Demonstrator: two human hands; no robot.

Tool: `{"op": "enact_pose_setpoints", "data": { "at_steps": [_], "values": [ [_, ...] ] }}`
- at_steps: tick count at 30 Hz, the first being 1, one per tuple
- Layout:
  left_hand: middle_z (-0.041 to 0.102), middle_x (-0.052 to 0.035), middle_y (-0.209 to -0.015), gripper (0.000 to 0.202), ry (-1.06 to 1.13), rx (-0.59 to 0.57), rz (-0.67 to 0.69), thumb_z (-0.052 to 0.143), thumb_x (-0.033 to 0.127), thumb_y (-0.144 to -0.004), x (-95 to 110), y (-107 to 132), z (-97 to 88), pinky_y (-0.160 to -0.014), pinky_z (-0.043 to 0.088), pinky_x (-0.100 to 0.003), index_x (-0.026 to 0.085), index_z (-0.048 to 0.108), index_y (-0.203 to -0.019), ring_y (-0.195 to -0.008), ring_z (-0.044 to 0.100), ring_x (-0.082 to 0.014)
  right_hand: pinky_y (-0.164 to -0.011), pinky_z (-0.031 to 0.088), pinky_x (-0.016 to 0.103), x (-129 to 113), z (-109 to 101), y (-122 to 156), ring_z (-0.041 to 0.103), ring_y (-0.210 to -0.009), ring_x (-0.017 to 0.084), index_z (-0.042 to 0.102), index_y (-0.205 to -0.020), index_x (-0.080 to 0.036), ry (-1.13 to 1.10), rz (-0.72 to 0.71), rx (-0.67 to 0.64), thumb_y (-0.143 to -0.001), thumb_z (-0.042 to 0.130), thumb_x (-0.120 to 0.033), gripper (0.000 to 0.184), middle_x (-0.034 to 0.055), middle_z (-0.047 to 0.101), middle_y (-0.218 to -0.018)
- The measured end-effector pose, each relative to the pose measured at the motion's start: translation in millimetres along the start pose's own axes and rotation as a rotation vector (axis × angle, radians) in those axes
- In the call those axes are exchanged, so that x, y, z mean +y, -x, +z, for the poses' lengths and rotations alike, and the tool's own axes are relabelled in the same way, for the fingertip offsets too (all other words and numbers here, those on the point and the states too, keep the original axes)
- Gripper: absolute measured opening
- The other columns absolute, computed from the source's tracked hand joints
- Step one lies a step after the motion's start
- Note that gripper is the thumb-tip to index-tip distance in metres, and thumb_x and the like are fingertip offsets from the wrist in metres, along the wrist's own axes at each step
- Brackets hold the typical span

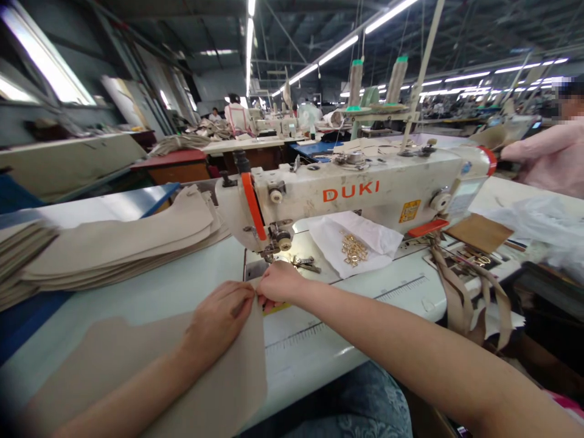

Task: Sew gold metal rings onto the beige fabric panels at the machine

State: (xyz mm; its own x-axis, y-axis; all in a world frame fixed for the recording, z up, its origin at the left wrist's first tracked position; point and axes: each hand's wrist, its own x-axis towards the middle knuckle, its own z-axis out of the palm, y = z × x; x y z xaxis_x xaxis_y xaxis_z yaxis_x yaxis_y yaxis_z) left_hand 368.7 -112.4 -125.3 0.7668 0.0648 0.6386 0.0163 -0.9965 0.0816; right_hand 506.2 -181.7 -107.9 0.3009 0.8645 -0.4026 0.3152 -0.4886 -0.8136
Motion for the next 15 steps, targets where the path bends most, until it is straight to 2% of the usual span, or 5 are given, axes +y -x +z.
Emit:
{"op": "enact_pose_setpoints", "data": {
  "at_steps": [4,7,10,12,15],
  "values": [
    [0.066,-0.0043,-0.072,0.021,-0.012,-0.030,-0.017,0.043,0.011,-0.081,-0.6,-2.3,0.7,-0.065,0.052,-0.028,0.019,0.057,-0.067,-0.068,0.060,-0.0167,-0.039,0.043,0.016,-3.2,-1.4,1.3,0.056,-0.038,0.009,0.057,-0.053,-0.015,0.107,-0.034,0.004,-0.074,0.051,-0.010,0.022,-0.0025,0.059,-0.048],
    [0.066,-0.0040,-0.070,0.020,-0.018,-0.054,-0.023,0.043,0.011,-0.080,-2.1,-2.9,1.2,-0.064,0.051,-0.028,0.019,0.056,-0.067,-0.067,0.060,-0.0172,-0.046,0.045,0.019,-4.9,-5.5,7.6,0.060,-0.046,0.012,0.058,-0.054,-0.016,0.221,-0.118,0.065,-0.074,0.052,-0.011,0.022,-0.0014,0.059,-0.049],
    [0.066,-0.0035,-0.071,0.018,-0.014,-0.077,-0.047,0.044,0.010,-0.079,-3.7,-2.5,1.8,-0.065,0.051,-0.029,0.019,0.055,-0.067,-0.068,0.060,-0.0179,-0.064,0.046,0.024,2.1,-10.2,20.6,0.064,-0.068,0.016,0.064,-0.068,-0.016,0.355,-0.261,0.220,-0.077,0.053,-0.012,0.016,0.0018,0.066,-0.066],
    [0.066,-0.0034,-0.072,0.018,0.003,-0.077,-0.054,0.044,0.010,-0.079,-4.0,-2.4,1.6,-0.065,0.051,-0.029,0.019,0.055,-0.068,-0.069,0.060,-0.0179,-0.076,0.044,0.027,12.9,-12.0,33.2,0.061,-0.083,0.018,0.066,-0.078,-0.018,0.436,-0.365,0.291,-0.080,0.052,-0.011,0.015,0.0041,0.067,-0.082],
    [0.066,-0.0036,-0.072,0.019,0.024,-0.069,-0.055,0.044,0.010,-0.080,-3.0,-2.9,0.7,-0.066,0.051,-0.030,0.019,0.056,-0.069,-0.070,0.061,-0.0179,-0.084,0.040,0.029,32.4,-12.3,54.1,0.056,-0.091,0.018,0.067,-0.086,-0.017,0.608,-0.599,0.241,-0.083,0.055,-0.013,0.013,0.0056,0.066,-0.091]
  ]
}}
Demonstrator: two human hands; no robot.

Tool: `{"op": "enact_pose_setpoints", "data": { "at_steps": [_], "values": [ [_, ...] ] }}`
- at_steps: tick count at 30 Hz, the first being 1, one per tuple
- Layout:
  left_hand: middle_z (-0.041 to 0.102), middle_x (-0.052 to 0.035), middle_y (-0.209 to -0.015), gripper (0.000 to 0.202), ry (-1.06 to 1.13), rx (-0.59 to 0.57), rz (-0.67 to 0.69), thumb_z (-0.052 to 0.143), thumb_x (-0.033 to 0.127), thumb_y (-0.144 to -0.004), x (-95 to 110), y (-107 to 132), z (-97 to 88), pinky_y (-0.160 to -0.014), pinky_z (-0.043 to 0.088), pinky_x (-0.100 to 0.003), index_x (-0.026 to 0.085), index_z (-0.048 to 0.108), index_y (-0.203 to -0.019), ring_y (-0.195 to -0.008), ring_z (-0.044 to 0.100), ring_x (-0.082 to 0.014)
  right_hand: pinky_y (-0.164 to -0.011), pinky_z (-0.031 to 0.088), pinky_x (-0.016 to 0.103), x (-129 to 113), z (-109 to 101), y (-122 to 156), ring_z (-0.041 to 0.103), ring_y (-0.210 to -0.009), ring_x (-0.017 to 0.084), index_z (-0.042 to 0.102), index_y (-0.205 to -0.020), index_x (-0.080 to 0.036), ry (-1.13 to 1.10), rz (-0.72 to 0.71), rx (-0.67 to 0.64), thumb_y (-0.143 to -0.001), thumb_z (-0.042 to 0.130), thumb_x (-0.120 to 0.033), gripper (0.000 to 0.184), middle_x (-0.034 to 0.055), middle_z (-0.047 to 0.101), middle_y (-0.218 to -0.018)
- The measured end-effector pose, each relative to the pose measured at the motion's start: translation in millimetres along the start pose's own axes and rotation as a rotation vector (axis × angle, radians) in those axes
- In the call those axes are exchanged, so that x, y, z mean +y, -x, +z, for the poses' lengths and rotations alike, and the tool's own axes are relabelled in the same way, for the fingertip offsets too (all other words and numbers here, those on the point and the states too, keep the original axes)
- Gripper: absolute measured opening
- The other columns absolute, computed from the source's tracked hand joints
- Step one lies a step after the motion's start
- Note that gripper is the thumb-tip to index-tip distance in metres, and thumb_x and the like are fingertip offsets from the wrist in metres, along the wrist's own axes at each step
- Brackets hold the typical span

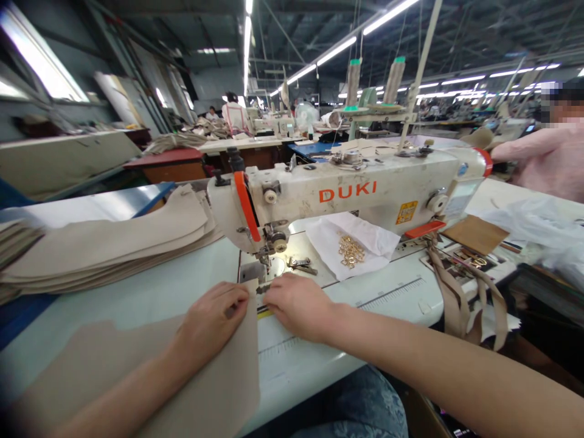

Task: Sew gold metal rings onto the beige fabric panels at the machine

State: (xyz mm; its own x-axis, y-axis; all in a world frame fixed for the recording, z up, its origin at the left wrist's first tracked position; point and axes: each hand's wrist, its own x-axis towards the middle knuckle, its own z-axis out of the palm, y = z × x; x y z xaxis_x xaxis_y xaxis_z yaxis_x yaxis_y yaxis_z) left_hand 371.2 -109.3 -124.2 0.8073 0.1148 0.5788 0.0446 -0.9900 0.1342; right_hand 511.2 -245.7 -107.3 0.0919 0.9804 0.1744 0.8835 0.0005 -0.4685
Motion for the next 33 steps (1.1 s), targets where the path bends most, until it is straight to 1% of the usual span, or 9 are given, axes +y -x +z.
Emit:
{"op": "enact_pose_setpoints", "data": {
  "at_steps": [3,4,6,10,13,16,19,24,33],
  "values": [
    [0.066,-0.0033,-0.072,0.019,0.015,0.008,-0.006,0.043,0.009,-0.080,1.2,-0.3,-0.3,-0.067,0.051,-0.029,0.019,0.057,-0.070,-0.071,0.061,-0.0175,-0.085,0.040,0.031,0.2,1.2,19.5,0.053,-0.094,0.018,0.063,-0.098,-0.014,0.273,-0.414,-0.025,-0.091,0.049,-0.015,0.016,0.0075,0.064,-0.094],
    [0.066,-0.0033,-0.073,0.019,0.020,0.012,-0.006,0.043,0.009,-0.081,1.3,-0.2,-0.2,-0.067,0.051,-0.029,0.019,0.057,-0.071,-0.071,0.061,-0.0175,-0.085,0.040,0.031,-0.5,1.6,22.2,0.052,-0.095,0.018,0.062,-0.100,-0.014,0.345,-0.500,-0.023,-0.092,0.047,-0.016,0.017,0.0077,0.064,-0.096],
    [0.066,-0.0036,-0.073,0.019,0.024,0.017,-0.004,0.044,0.010,-0.081,0.8,0.3,0.2,-0.067,0.051,-0.030,0.018,0.058,-0.072,-0.071,0.060,-0.0176,-0.084,0.040,0.031,-2.6,3.3,22.0,0.051,-0.095,0.018,0.060,-0.100,-0.014,0.426,-0.559,-0.012,-0.093,0.047,-0.017,0.015,0.0069,0.063,-0.097],
    [0.066,-0.0035,-0.074,0.018,0.031,0.001,-0.007,0.044,0.011,-0.083,-1.4,2.0,-0.1,-0.069,0.051,-0.030,0.018,0.058,-0.074,-0.072,0.060,-0.0174,-0.080,0.041,0.031,-4.9,12.9,9.5,0.052,-0.083,0.017,0.059,-0.081,-0.016,0.429,-0.533,0.103,-0.094,0.046,-0.026,0.020,0.0036,0.063,-0.082],
    [0.065,-0.0029,-0.073,0.019,0.045,-0.023,-0.014,0.044,0.011,-0.084,-2.2,3.1,-0.7,-0.068,0.050,-0.029,0.019,0.057,-0.074,-0.071,0.060,-0.0168,-0.080,0.042,0.030,-4.3,21.2,2.1,0.052,-0.081,0.017,0.057,-0.082,-0.016,0.380,-0.493,0.188,-0.093,0.046,-0.024,0.018,0.0042,0.061,-0.081],
    [0.065,-0.0029,-0.073,0.019,0.040,-0.033,-0.024,0.044,0.012,-0.084,-2.2,3.7,-0.1,-0.067,0.050,-0.030,0.019,0.057,-0.073,-0.070,0.059,-0.0170,-0.081,0.043,0.029,-2.9,25.1,0.1,0.052,-0.083,0.016,0.058,-0.086,-0.014,0.343,-0.496,0.130,-0.092,0.047,-0.018,0.013,0.0044,0.062,-0.085],
    [0.065,-0.0030,-0.073,0.020,0.017,-0.006,-0.014,0.043,0.011,-0.085,-2.0,3.8,1.4,-0.068,0.051,-0.029,0.019,0.057,-0.073,-0.070,0.059,-0.0167,-0.082,0.043,0.029,-1.1,25.8,0.8,0.053,-0.085,0.016,0.060,-0.085,-0.014,0.303,-0.509,0.080,-0.091,0.049,-0.018,0.013,0.0046,0.063,-0.085],
    [0.065,-0.0034,-0.072,0.022,-0.012,0.054,0.017,0.041,0.011,-0.086,-1.7,4.3,3.2,-0.067,0.052,-0.028,0.019,0.058,-0.075,-0.069,0.060,-0.0160,-0.084,0.043,0.029,0.2,26.7,1.9,0.054,-0.085,0.016,0.060,-0.084,-0.015,0.255,-0.503,0.097,-0.092,0.046,-0.018,0.016,0.0049,0.063,-0.085],
    [0.067,-0.0038,-0.073,0.023,0.000,0.025,0.021,0.041,0.013,-0.087,-0.7,1.2,1.1,-0.068,0.053,-0.029,0.019,0.059,-0.076,-0.070,0.061,-0.0160,-0.084,0.043,0.030,-1.4,25.7,1.3,0.054,-0.084,0.017,0.061,-0.083,-0.015,0.237,-0.481,0.097,-0.090,0.049,-0.019,0.014,0.0057,0.064,-0.085]
  ]
}}
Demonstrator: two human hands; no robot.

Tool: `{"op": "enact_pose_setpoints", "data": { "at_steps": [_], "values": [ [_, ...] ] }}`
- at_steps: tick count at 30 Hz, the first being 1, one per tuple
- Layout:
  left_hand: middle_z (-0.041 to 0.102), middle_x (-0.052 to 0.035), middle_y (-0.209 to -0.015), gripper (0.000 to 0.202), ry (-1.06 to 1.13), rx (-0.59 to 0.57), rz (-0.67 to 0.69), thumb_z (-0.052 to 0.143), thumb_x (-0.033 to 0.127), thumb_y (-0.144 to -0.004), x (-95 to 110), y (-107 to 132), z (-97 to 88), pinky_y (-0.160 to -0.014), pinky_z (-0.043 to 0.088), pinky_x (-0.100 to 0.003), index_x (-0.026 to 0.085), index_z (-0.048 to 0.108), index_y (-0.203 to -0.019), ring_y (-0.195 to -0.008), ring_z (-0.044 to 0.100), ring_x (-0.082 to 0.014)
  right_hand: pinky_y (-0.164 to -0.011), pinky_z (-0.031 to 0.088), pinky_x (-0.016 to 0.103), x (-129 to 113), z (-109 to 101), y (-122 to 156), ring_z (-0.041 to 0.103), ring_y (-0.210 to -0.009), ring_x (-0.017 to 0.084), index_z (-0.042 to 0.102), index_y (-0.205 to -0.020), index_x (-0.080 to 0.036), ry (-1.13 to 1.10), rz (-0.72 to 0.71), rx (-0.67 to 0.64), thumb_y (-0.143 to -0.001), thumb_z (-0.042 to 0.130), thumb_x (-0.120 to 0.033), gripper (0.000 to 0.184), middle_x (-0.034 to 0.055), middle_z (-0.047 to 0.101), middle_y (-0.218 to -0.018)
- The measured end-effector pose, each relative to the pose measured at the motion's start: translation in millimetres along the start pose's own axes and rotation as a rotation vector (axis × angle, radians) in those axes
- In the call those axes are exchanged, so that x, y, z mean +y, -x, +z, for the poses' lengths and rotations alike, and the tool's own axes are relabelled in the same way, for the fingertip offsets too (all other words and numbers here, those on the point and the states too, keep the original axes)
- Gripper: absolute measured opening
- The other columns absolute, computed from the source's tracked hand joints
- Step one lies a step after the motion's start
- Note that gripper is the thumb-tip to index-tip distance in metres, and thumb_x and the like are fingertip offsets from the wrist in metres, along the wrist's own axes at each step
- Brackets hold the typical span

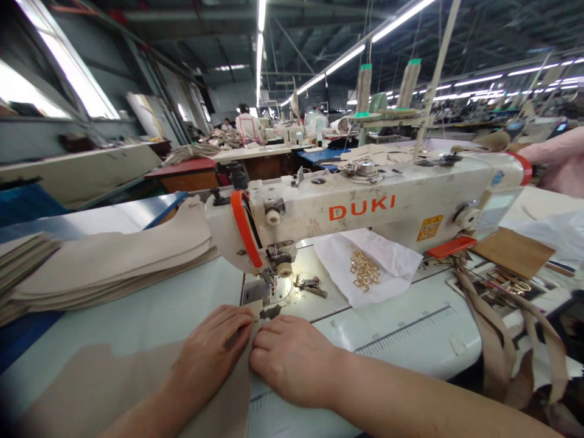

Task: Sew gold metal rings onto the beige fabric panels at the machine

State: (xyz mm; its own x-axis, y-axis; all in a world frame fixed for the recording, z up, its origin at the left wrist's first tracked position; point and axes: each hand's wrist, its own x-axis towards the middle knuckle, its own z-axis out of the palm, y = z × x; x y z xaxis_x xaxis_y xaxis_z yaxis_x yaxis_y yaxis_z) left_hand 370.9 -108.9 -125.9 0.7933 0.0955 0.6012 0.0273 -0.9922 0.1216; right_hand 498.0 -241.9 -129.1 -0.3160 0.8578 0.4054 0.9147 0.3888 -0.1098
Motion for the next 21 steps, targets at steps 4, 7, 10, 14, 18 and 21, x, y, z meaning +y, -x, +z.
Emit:
{"op": "enact_pose_setpoints", "data": {
  "at_steps": [4,7,10,14,18,21],
  "values": [
    [0.067,-0.0040,-0.074,0.022,0.000,-0.002,0.002,0.042,0.012,-0.087,0.0,-0.5,0.4,-0.069,0.053,-0.029,0.018,0.060,-0.076,-0.071,0.061,-0.0162,-0.086,0.043,0.030,0.0,-0.1,0.0,0.055,-0.086,0.017,0.061,-0.085,-0.015,-0.015,0.012,0.004,-0.088,0.051,-0.018,0.012,0.0060,0.065,-0.086],
    [0.066,-0.0039,-0.074,0.022,0.005,-0.012,-0.004,0.041,0.012,-0.087,-1.0,0.0,1.0,-0.068,0.053,-0.030,0.018,0.059,-0.076,-0.071,0.061,-0.0166,-0.085,0.044,0.030,-0.2,-1.7,-0.5,0.055,-0.085,0.018,0.061,-0.084,-0.015,-0.017,0.019,0.001,-0.089,0.050,-0.019,0.013,0.0058,0.065,-0.086],
    [0.067,-0.0038,-0.075,0.022,0.016,-0.029,-0.015,0.042,0.012,-0.087,-2.2,0.2,1.3,-0.068,0.053,-0.030,0.018,0.059,-0.076,-0.071,0.061,-0.0169,-0.085,0.044,0.030,-0.4,-3.7,-1.5,0.056,-0.086,0.018,0.061,-0.086,-0.014,-0.004,0.065,0.014,-0.089,0.049,-0.019,0.014,0.0063,0.064,-0.088],
    [0.067,-0.0037,-0.075,0.022,0.021,-0.041,-0.022,0.042,0.013,-0.087,-2.5,0.6,1.2,-0.069,0.053,-0.030,0.018,0.060,-0.076,-0.071,0.061,-0.0167,-0.088,0.043,0.032,0.0,-4.2,-3.9,0.055,-0.092,0.020,0.061,-0.089,-0.013,0.039,0.089,0.026,-0.091,0.048,-0.019,0.014,0.0074,0.063,-0.092],
    [0.068,-0.0044,-0.077,0.020,0.040,-0.034,-0.018,0.043,0.013,-0.088,-1.2,2.0,0.1,-0.071,0.053,-0.031,0.017,0.061,-0.080,-0.073,0.061,-0.0172,-0.088,0.042,0.033,0.2,-3.1,-5.7,0.054,-0.092,0.020,0.060,-0.092,-0.012,0.089,0.080,0.003,-0.092,0.047,-0.018,0.015,0.0080,0.063,-0.093],
    [0.069,-0.0052,-0.080,0.020,0.062,-0.030,-0.027,0.044,0.014,-0.088,-0.5,3.4,-1.6,-0.073,0.054,-0.032,0.017,0.062,-0.082,-0.075,0.062,-0.0176,-0.087,0.043,0.032,-0.5,-3.1,-6.2,0.054,-0.091,0.019,0.060,-0.092,-0.012,0.102,0.078,-0.006,-0.092,0.047,-0.017,0.014,0.0085,0.062,-0.093]
  ]
}}
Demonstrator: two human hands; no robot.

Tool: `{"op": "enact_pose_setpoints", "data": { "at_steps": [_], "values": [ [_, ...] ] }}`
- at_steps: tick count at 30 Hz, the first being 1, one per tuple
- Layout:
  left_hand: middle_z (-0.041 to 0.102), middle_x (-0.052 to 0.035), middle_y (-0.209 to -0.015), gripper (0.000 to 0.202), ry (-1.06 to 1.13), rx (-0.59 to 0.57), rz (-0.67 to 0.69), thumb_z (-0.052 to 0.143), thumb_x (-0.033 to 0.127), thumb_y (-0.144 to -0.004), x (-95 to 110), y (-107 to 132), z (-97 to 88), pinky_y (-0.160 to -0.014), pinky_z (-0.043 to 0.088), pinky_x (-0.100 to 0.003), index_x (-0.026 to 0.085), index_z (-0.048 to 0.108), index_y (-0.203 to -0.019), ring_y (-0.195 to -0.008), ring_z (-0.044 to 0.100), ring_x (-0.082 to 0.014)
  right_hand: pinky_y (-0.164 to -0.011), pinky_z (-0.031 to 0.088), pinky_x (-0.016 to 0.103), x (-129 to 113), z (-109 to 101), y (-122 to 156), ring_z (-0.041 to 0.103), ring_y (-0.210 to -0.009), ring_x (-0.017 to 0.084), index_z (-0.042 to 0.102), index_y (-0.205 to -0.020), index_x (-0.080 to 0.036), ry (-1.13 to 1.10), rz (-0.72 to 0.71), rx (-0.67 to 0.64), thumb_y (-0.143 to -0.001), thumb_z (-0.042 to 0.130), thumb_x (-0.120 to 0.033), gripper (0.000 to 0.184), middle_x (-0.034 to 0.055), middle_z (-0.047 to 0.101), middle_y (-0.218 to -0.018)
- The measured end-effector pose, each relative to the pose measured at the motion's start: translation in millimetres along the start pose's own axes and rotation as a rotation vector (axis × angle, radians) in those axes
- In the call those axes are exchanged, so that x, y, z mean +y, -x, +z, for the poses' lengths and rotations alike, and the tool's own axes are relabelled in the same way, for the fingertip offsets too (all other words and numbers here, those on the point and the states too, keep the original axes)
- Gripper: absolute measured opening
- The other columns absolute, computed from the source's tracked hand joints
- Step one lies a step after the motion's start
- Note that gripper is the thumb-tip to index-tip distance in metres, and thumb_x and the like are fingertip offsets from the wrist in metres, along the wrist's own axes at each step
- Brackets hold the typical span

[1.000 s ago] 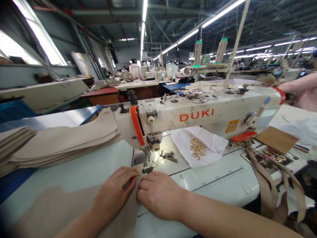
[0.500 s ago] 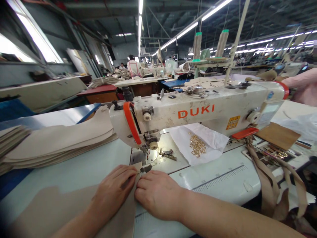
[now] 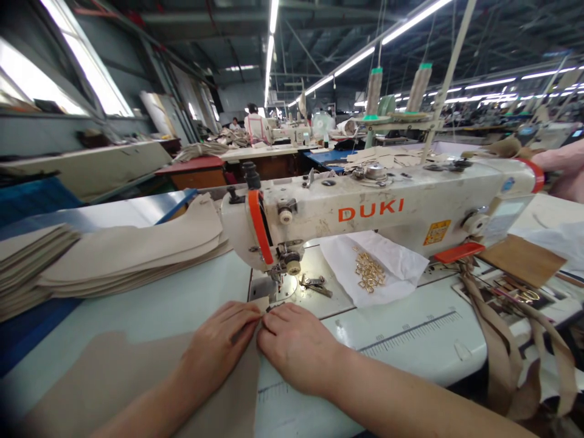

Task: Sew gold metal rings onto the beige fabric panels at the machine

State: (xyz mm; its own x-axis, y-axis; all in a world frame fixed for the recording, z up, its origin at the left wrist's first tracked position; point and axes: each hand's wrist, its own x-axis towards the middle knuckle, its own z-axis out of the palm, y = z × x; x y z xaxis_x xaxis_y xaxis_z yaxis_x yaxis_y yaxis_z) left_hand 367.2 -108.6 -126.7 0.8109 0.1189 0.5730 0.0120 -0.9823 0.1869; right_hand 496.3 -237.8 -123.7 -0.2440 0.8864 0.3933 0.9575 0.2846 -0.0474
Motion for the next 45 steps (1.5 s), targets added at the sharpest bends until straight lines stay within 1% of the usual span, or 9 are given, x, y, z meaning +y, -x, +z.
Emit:
{"op": "enact_pose_setpoints", "data": {
  "at_steps": [4,9,12,19,23,27,30,37,45],
  "values": [
    [0.070,-0.0063,-0.084,0.021,0.017,-0.002,-0.016,0.043,0.014,-0.088,0.4,2.4,-2.6,-0.074,0.055,-0.032,0.017,0.064,-0.084,-0.079,0.063,-0.0183,-0.089,0.042,0.033,-0.5,-0.8,-0.5,0.054,-0.094,0.020,0.060,-0.092,-0.012,0.017,0.008,-0.003,-0.091,0.050,-0.016,0.011,0.0086,0.062,-0.095],
    [0.070,-0.0070,-0.087,0.022,0.045,-0.001,-0.042,0.044,0.014,-0.088,1.9,6.3,-4.7,-0.076,0.055,-0.032,0.017,0.065,-0.087,-0.083,0.064,-0.0182,-0.087,0.043,0.032,1.1,-0.6,-3.7,0.054,-0.090,0.019,0.061,-0.088,-0.012,0.052,-0.019,-0.044,-0.087,0.058,-0.018,0.006,0.0065,0.063,-0.092],
    [0.070,-0.0075,-0.087,0.021,0.044,0.002,-0.051,0.044,0.015,-0.088,2.8,6.4,-4.0,-0.077,0.055,-0.032,0.016,0.065,-0.087,-0.083,0.064,-0.0183,-0.084,0.043,0.032,3.8,-1.9,-6.2,0.054,-0.087,0.019,0.060,-0.086,-0.013,0.086,-0.046,-0.053,-0.086,0.059,-0.018,0.005,0.0056,0.062,-0.089],
    [0.071,-0.0068,-0.084,0.024,0.020,0.032,-0.015,0.042,0.017,-0.089,-3.5,-10.1,9.8,-0.074,0.055,-0.032,0.017,0.066,-0.086,-0.080,0.064,-0.0184,-0.082,0.042,0.032,22.9,-6.7,-6.5,0.054,-0.084,0.019,0.060,-0.086,-0.014,0.145,-0.062,-0.092,-0.087,0.057,-0.019,0.006,0.0050,0.062,-0.088],
    [0.071,-0.0071,-0.086,0.025,0.003,0.026,-0.001,0.041,0.019,-0.090,-8.5,-23.1,19.6,-0.076,0.055,-0.034,0.017,0.066,-0.087,-0.081,0.064,-0.0192,-0.081,0.042,0.033,38.0,-4.3,-5.2,0.054,-0.086,0.020,0.059,-0.086,-0.014,0.166,-0.047,-0.095,-0.088,0.056,-0.019,0.007,0.0056,0.062,-0.090],
    [0.071,-0.0065,-0.086,0.026,-0.002,0.016,-0.003,0.040,0.019,-0.090,-12.6,-32.1,24.7,-0.078,0.054,-0.034,0.017,0.066,-0.086,-0.082,0.063,-0.0191,-0.080,0.042,0.032,47.9,-2.8,-5.4,0.054,-0.085,0.019,0.058,-0.087,-0.014,0.156,-0.047,-0.085,-0.089,0.054,-0.019,0.007,0.0054,0.062,-0.090],
    [0.071,-0.0062,-0.085,0.027,-0.012,0.019,-0.004,0.041,0.018,-0.090,-15.9,-34.6,26.6,-0.078,0.054,-0.033,0.018,0.067,-0.086,-0.082,0.064,-0.0187,-0.080,0.042,0.032,50.8,-3.1,-5.9,0.054,-0.087,0.019,0.058,-0.089,-0.013,0.130,-0.031,-0.082,-0.090,0.054,-0.019,0.007,0.0061,0.062,-0.093],
    [0.072,-0.0070,-0.086,0.026,-0.012,0.033,-0.023,0.043,0.020,-0.089,-20.6,-36.0,28.2,-0.078,0.056,-0.033,0.016,0.068,-0.086,-0.082,0.065,-0.0187,-0.074,0.042,0.032,53.0,-4.9,-7.7,0.055,-0.089,0.019,0.057,-0.092,-0.013,0.098,-0.001,-0.100,-0.089,0.054,-0.015,0.005,0.0070,0.063,-0.097],
    [0.072,-0.0064,-0.085,0.025,-0.018,0.034,-0.020,0.044,0.020,-0.088,-22.8,-36.7,27.8,-0.078,0.056,-0.033,0.017,0.068,-0.087,-0.083,0.065,-0.0192,-0.071,0.042,0.032,53.1,-5.0,-8.5,0.057,-0.084,0.019,0.057,-0.091,-0.013,0.113,0.006,-0.105,-0.090,0.052,-0.015,0.005,0.0079,0.063,-0.097]
  ]
}}
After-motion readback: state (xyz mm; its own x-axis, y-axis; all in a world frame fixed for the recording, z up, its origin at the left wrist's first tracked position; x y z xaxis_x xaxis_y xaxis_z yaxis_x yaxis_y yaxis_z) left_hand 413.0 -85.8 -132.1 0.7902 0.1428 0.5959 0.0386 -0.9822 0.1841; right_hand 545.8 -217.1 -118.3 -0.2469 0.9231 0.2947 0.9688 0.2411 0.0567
